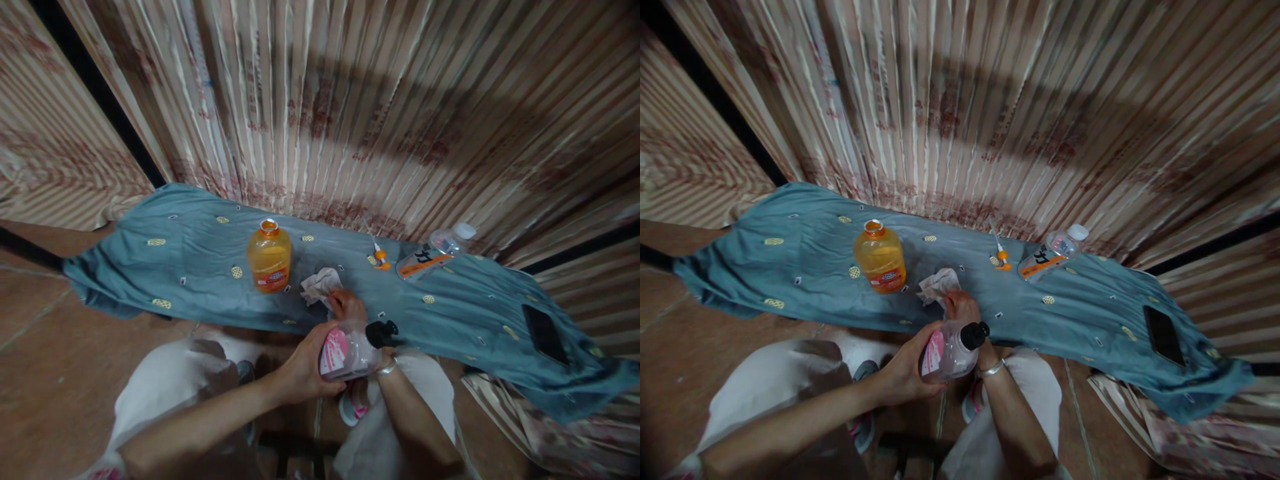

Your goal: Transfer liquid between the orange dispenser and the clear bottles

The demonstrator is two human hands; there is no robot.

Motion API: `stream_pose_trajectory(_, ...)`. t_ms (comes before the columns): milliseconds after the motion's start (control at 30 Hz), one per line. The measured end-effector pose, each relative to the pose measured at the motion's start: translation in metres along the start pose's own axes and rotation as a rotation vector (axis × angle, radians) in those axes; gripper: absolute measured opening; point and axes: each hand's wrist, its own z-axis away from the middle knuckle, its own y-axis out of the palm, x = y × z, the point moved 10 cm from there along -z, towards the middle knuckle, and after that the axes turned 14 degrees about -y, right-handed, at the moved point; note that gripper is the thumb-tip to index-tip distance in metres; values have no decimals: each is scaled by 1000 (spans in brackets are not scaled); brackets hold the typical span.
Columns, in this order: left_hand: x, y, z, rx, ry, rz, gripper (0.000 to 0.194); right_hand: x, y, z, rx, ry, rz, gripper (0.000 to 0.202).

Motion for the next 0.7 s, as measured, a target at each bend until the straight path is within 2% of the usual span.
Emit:
stream_pose_trajectory(133,-1,0,2,7,17,-7,97,4,2,-5,15,-19,70,25)
stream_pose_trajectory(267,-2,-1,3,13,31,-26,97,7,12,-11,13,-34,65,21)
stream_pose_trajectory(333,-2,-3,3,3,32,-31,96,2,3,-15,-41,-6,50,18)
stream_pose_trajectory(467,-2,-4,4,2,29,-42,98,-11,-35,-27,-205,63,-18,34)
stream_pose_trajectory(533,-4,-3,5,3,39,-32,98,-11,-48,-35,-252,85,-98,39)
stream_pose_trajectory(700,-17,0,10,19,117,-13,94,-1,-44,-57,-240,109,-368,36)
